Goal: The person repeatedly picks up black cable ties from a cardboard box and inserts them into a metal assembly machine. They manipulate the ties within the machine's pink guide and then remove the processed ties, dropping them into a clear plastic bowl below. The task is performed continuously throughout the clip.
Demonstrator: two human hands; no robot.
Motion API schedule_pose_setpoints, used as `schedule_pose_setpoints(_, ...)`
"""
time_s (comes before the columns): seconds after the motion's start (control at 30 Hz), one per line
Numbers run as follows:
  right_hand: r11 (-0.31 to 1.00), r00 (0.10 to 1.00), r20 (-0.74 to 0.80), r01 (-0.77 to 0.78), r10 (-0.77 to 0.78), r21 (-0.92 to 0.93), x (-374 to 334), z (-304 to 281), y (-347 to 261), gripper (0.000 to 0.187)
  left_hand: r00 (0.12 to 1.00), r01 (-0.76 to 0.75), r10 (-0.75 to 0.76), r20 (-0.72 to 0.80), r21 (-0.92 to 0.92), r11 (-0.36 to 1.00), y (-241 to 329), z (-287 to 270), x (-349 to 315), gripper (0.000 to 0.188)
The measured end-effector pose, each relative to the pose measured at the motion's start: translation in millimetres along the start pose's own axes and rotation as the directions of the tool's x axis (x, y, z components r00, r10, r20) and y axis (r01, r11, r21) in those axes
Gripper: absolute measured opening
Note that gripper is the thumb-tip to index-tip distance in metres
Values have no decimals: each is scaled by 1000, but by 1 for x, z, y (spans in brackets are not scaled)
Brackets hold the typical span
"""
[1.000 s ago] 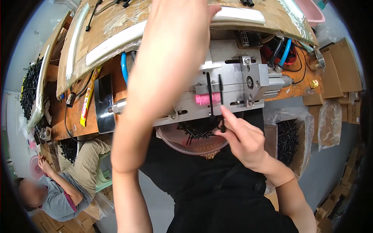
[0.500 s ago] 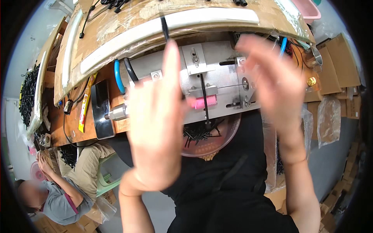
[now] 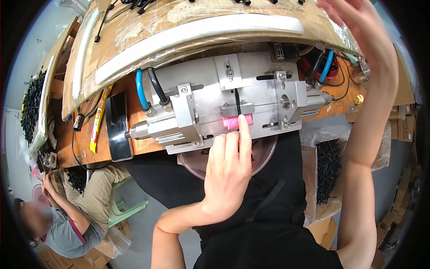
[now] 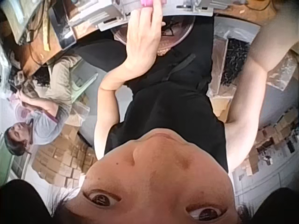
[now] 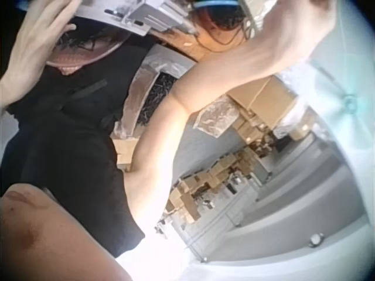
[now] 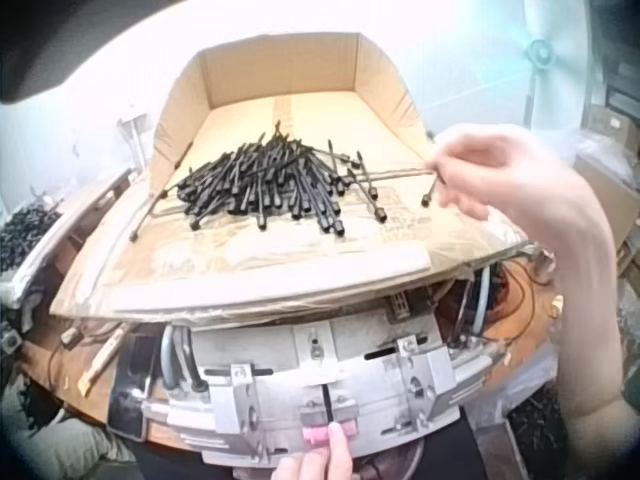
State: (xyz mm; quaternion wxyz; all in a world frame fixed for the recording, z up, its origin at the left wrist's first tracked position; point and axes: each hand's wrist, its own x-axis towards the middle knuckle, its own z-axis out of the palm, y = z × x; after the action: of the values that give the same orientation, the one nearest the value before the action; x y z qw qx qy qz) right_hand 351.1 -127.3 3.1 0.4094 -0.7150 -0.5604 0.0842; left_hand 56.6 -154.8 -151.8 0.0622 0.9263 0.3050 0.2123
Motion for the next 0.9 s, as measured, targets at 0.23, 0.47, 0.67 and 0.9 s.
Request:
schedule_pose_setpoints(0.23, 930, 930, 5, 368, -368, -26, -176, 110, -15, 58, 919, -174, 160, -361, -8, 985, -41, -40, 132, 31)
schedule_pose_setpoints(0.47, 932, 935, 45, 354, -351, -74, -201, 168, -4, 61, 982, -176, 165, -87, -135, 975, -63, -62, 218, 19)
schedule_pose_setpoints(0.67, 939, 940, 137, 327, -312, -107, -196, 163, -8, 61, 951, -240, 191, -243, -193, 951, -81, -68, 178, 17)
schedule_pose_setpoints(0.9, 871, 891, 19, 448, -454, -204, -133, 114, -22, 43, 989, -76, 32, -143, -318, 945, -38, -70, 31, 60)
